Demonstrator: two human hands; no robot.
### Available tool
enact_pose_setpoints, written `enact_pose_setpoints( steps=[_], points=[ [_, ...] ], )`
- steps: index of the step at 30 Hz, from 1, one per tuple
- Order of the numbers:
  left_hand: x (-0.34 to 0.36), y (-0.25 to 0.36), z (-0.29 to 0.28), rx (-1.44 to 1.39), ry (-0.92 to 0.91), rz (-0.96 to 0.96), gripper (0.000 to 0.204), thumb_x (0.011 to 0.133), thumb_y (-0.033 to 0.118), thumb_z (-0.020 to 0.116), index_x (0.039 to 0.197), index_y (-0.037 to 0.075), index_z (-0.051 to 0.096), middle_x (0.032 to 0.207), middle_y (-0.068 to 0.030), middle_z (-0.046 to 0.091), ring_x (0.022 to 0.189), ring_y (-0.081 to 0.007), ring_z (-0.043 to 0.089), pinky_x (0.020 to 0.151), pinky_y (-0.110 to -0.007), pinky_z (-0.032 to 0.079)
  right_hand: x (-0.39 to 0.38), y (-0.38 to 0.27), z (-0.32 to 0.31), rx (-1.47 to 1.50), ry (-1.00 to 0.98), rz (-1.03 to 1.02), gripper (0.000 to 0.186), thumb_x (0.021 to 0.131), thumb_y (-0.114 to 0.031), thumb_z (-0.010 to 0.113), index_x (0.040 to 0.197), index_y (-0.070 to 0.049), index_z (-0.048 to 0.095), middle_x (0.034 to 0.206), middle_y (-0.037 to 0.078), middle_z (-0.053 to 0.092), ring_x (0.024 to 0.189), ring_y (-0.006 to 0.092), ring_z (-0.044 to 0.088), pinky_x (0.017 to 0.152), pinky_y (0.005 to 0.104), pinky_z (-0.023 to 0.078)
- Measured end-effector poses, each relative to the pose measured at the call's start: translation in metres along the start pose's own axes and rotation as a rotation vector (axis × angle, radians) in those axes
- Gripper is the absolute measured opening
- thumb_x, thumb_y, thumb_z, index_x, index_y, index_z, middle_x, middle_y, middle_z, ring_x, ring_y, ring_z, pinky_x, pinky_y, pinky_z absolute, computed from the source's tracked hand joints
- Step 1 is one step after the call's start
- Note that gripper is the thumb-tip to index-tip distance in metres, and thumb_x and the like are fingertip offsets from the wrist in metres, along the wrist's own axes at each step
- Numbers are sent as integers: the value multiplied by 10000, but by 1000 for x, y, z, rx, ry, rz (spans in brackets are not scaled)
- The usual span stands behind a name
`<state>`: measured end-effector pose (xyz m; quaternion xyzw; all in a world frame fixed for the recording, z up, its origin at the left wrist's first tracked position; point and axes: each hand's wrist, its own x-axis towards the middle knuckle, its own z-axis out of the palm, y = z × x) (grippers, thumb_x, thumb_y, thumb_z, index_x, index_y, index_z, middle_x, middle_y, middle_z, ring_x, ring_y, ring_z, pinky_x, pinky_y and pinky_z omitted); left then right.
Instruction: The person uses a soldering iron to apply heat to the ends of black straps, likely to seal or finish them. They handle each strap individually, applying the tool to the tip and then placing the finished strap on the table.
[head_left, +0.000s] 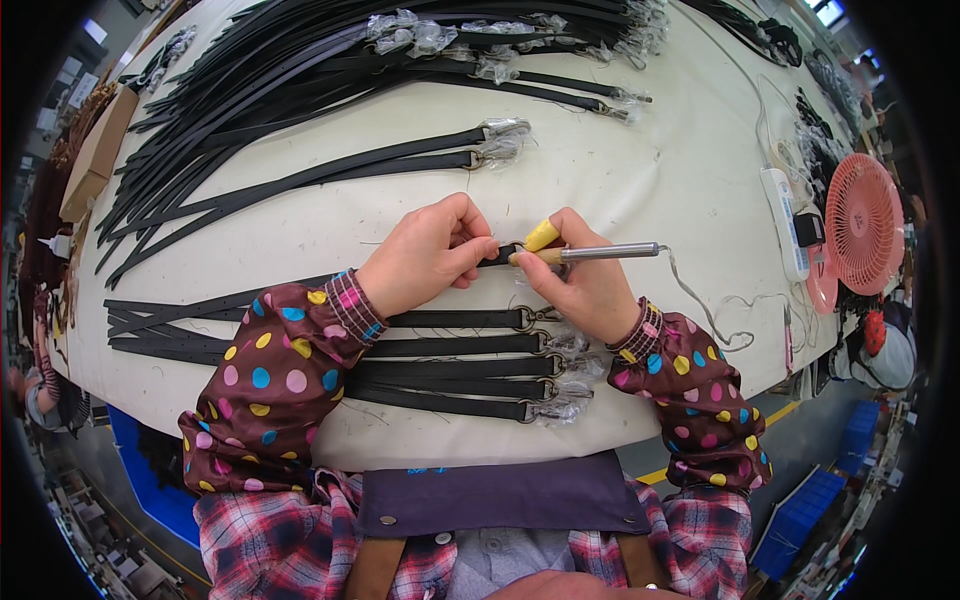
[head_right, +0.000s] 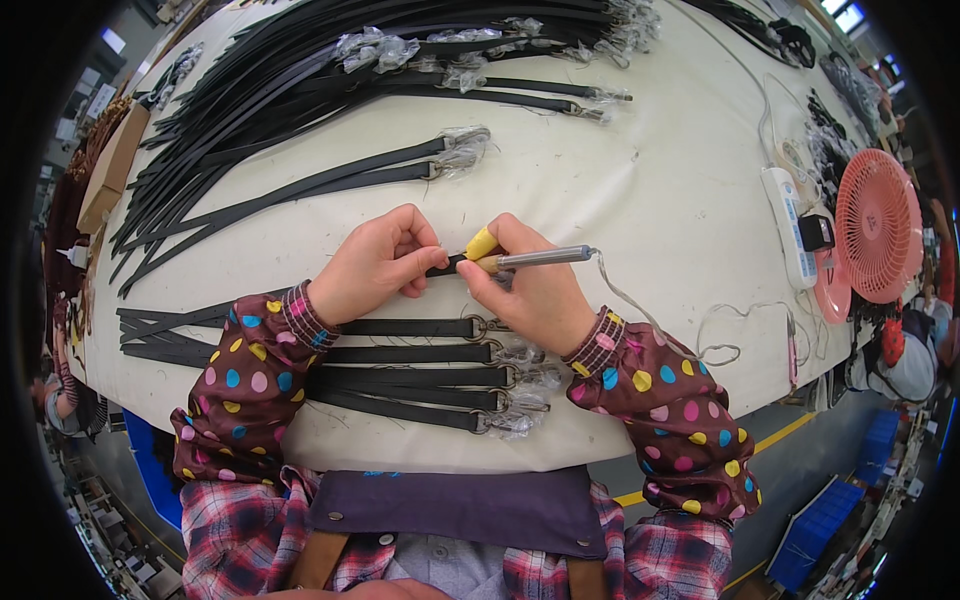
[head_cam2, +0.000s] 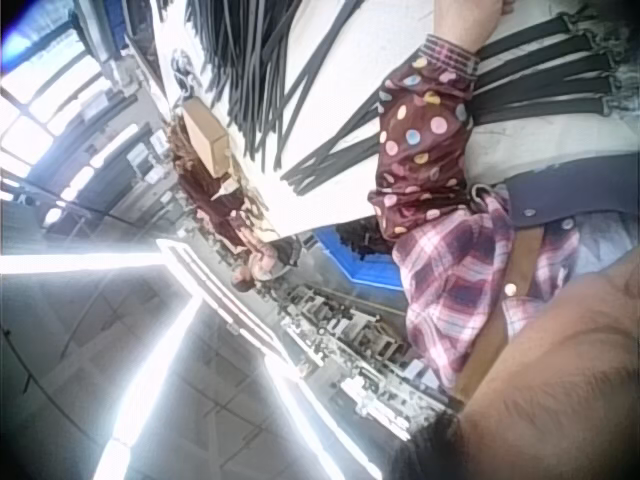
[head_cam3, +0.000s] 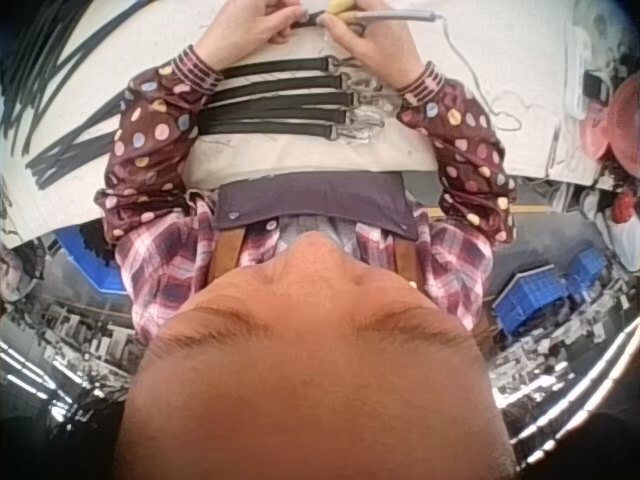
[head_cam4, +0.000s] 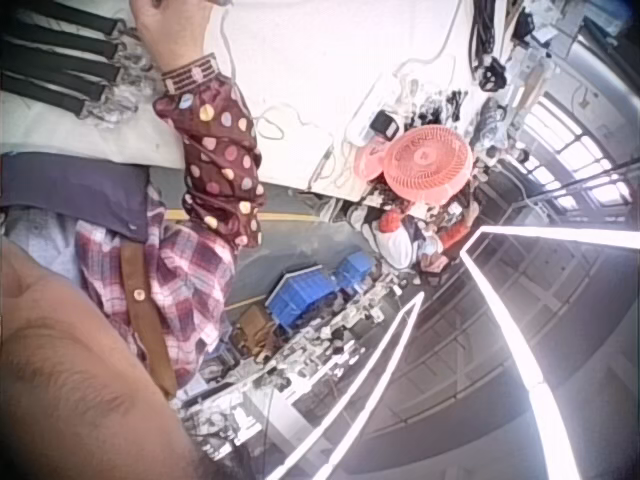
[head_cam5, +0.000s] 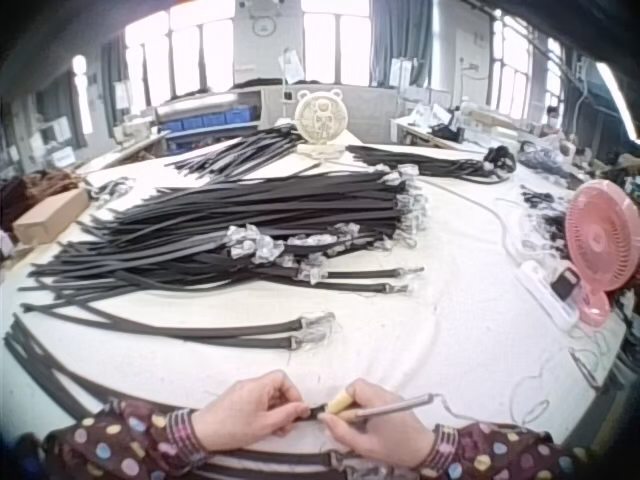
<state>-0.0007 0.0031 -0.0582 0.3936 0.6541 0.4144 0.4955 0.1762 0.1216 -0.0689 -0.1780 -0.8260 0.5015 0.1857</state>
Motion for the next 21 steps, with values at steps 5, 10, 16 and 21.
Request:
enact_pose_setpoints(
  steps=[5, 10, 16, 21],
  points=[
    [0, -2, 0, 6, 11, 19, 162, 937, 120, 615, 937, -4, 511, 837, -60, 663, 662, -73, 605, 589, -222, 544, 0, 0, 1, 3, 3, -2, 244, 850, -148, 697, 888, -10, 500, 748, 109, 579, 630, 182, 555, 571, 307, 438],
    [0, -3, -1, 6, 11, 22, 173, 935, 127, 619, 942, -6, 509, 817, -59, 655, 631, -78, 602, 594, -222, 548, 0, -1, 1, 53, 22, -11, 226, 861, -137, 689, 902, -14, 503, 761, 87, 590, 652, 141, 562, 570, 294, 439],
    [-3, 4, -2, 121, -14, 111, 203, 901, 88, 663, 1007, 10, 509, 805, -18, 587, 636, -64, 581, 553, -214, 512, 0, 1, -2, 82, 154, -64, 199, 874, -114, 664, 917, -14, 498, 768, 74, 617, 707, 116, 588, 623, 274, 452],
    [-2, -3, 1, 419, 52, 381, 185, 872, 64, 684, 989, 15, 551, 790, -19, 570, 611, -58, 567, 507, -204, 468, 6, 9, -6, 247, 224, -46, 190, 870, -113, 655, 908, -13, 498, 771, 65, 621, 748, 119, 601, 683, 277, 454]
  ],
)
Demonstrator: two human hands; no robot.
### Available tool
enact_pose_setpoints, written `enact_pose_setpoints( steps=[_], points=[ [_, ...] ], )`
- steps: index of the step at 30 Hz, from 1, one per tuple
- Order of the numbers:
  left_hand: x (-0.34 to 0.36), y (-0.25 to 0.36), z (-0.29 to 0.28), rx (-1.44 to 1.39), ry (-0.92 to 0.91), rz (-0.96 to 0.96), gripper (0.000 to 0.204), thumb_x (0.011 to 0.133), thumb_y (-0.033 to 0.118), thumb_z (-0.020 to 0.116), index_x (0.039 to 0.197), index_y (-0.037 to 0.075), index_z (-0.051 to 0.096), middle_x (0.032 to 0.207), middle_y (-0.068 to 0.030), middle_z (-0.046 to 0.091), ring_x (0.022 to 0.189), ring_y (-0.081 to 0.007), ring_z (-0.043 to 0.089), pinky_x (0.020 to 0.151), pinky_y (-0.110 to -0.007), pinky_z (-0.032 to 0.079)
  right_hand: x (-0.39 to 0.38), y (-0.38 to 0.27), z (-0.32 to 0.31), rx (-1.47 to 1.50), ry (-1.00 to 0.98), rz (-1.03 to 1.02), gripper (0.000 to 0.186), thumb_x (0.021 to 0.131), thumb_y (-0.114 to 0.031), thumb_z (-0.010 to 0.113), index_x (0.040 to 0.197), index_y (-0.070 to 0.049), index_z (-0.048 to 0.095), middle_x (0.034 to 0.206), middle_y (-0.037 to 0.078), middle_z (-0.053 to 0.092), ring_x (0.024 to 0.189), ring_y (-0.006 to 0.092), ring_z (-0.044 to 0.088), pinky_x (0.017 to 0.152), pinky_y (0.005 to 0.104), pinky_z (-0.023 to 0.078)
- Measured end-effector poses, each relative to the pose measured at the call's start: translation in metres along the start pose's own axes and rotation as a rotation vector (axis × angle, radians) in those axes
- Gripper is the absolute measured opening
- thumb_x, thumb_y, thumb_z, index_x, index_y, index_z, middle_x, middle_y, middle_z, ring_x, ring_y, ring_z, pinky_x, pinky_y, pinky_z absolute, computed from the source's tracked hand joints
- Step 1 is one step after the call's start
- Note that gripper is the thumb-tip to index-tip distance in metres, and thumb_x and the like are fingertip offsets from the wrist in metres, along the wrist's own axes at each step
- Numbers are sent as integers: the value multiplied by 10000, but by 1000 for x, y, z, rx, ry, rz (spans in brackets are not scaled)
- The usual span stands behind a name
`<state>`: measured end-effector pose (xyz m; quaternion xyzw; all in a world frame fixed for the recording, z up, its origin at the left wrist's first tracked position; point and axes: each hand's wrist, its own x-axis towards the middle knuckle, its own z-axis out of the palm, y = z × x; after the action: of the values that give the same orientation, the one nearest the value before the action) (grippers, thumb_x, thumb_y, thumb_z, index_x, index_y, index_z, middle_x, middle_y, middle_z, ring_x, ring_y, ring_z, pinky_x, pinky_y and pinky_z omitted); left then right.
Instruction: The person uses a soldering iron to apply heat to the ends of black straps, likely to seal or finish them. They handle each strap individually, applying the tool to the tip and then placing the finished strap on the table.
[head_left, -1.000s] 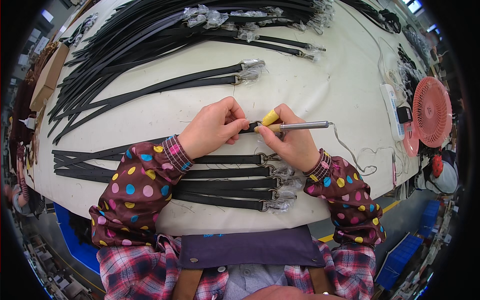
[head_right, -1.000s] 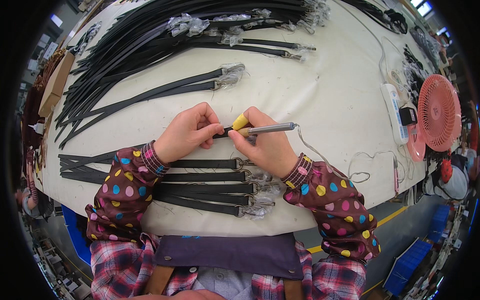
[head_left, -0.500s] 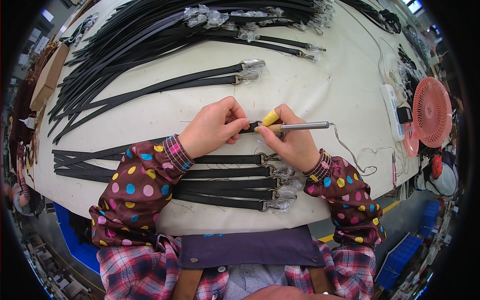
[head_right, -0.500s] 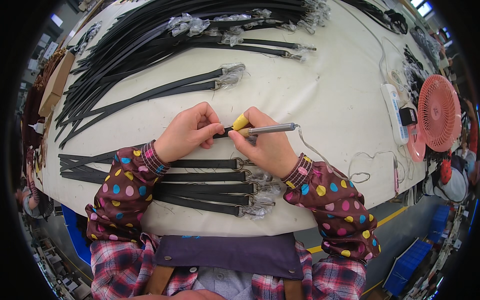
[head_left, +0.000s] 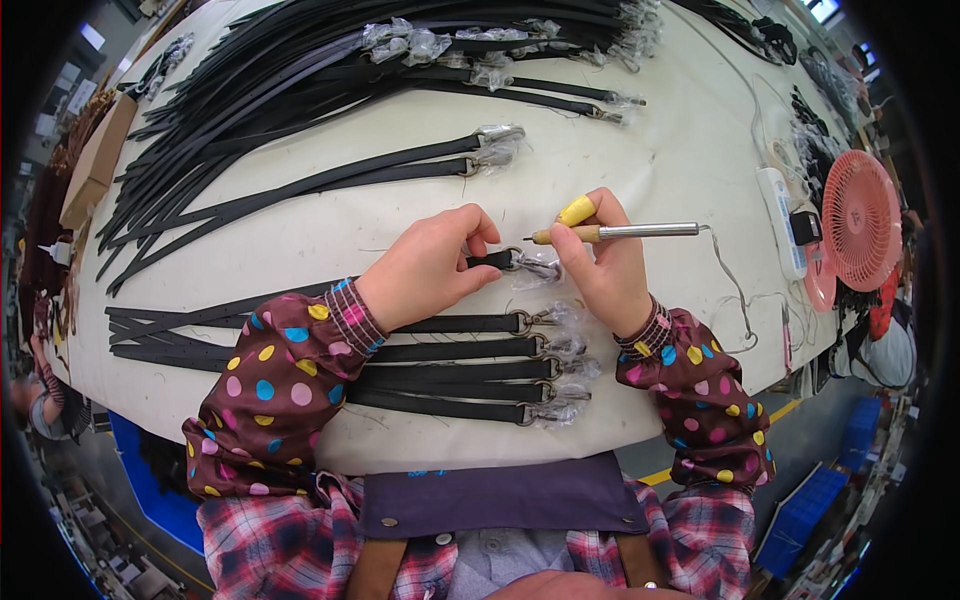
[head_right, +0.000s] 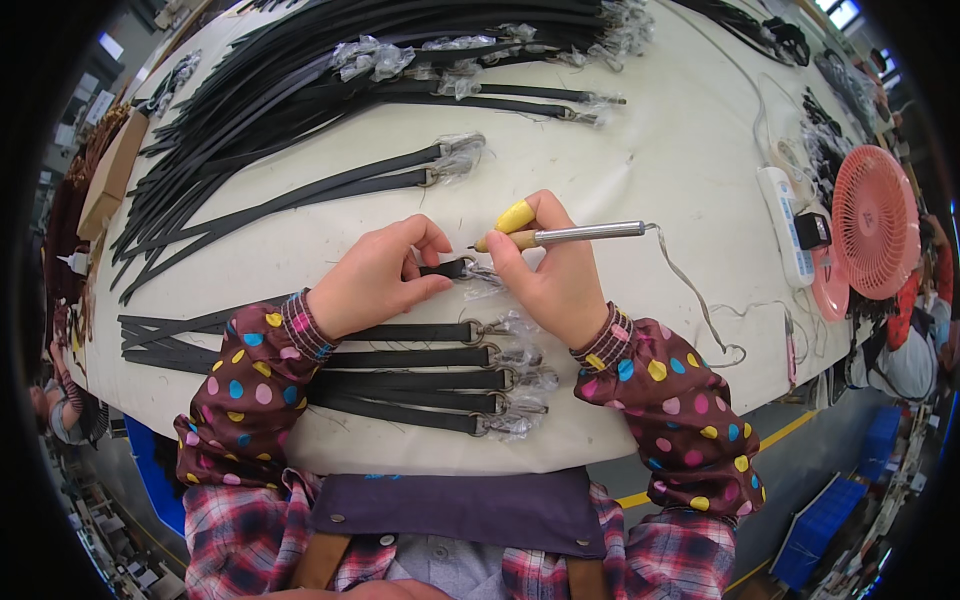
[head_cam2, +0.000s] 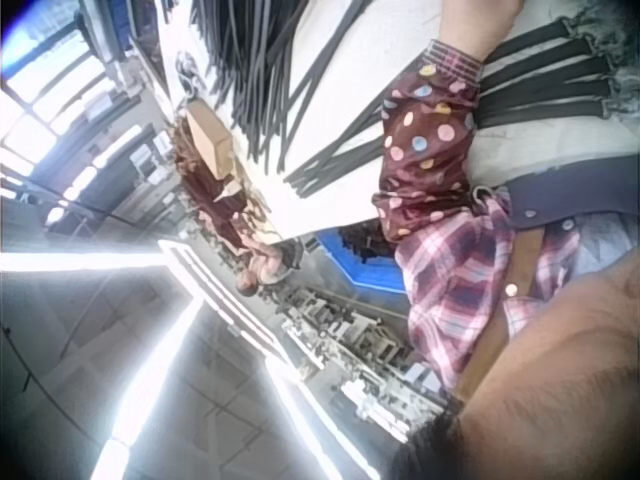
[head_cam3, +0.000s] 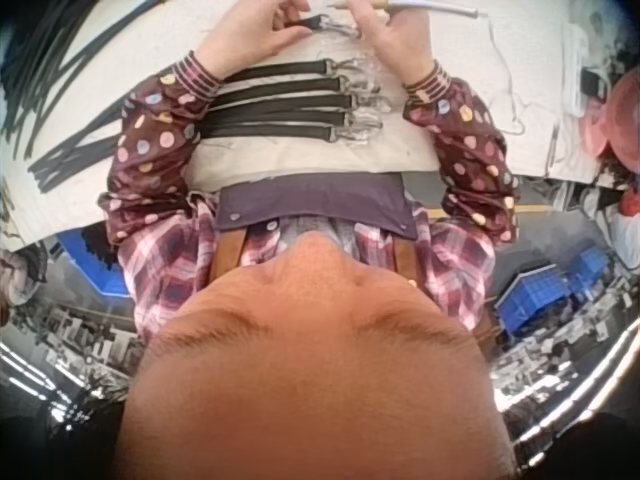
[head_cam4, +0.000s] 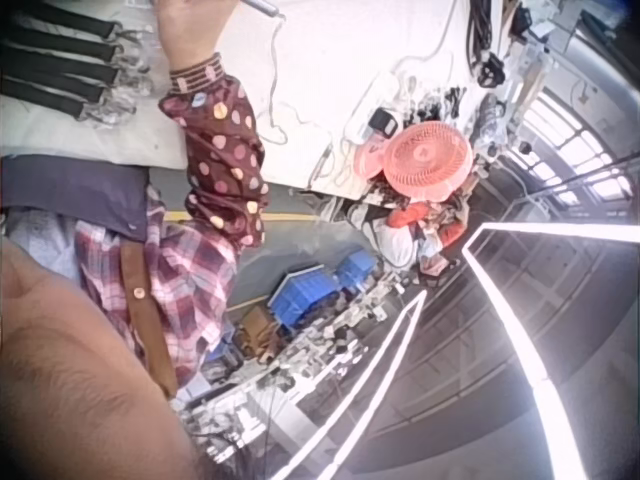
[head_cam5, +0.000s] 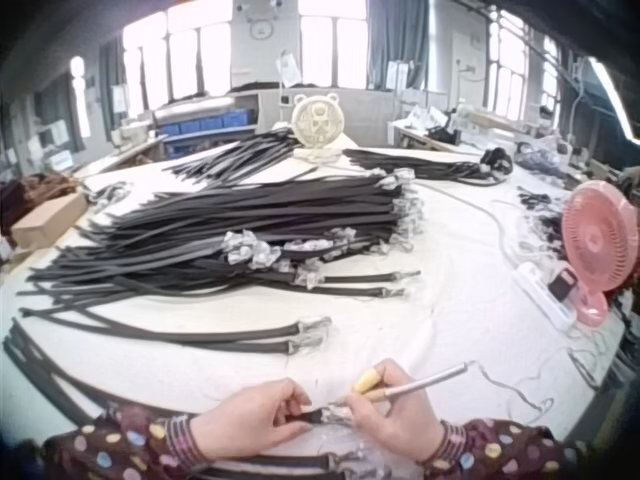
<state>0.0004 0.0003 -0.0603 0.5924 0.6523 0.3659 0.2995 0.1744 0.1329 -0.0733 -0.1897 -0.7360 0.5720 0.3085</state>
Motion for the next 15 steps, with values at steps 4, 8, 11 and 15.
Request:
enact_pose_setpoints(
  steps=[4, 8, 11, 15],
  points=[
    [6, 11, -2, -127, -78, -275, 115, 894, 75, 660, 933, 19, 567, 738, -12, 562, 568, -52, 545, 473, -200, 447, 3, -3, 0, -39, -51, -1, 183, 869, -116, 646, 910, -14, 500, 786, 61, 615, 756, 114, 595, 675, 274, 448],
    [5, 8, -2, -285, -55, -339, 122, 934, 110, 615, 954, 12, 544, 727, -17, 573, 552, -65, 553, 485, -213, 483, -1, 2, 5, -55, -82, -11, 188, 864, -114, 654, 913, -15, 503, 757, 45, 589, 726, 105, 577, 642, 263, 444],
    [5, 5, -4, -381, -39, -400, 148, 950, 135, 592, 966, 3, 527, 767, -44, 609, 576, -87, 589, 526, -227, 528, -3, 0, 10, -43, -103, 25, 193, 860, -113, 662, 913, -15, 505, 740, 37, 576, 692, 99, 564, 613, 252, 440],
    [5, 1, -4, -445, -42, -394, 146, 958, 132, 576, 964, 3, 508, 806, -50, 626, 618, -85, 598, 549, -229, 538, -4, 0, 12, -82, -128, 44, 197, 858, -109, 667, 914, -12, 505, 729, 45, 574, 650, 96, 557, 579, 244, 436]
  ],
)
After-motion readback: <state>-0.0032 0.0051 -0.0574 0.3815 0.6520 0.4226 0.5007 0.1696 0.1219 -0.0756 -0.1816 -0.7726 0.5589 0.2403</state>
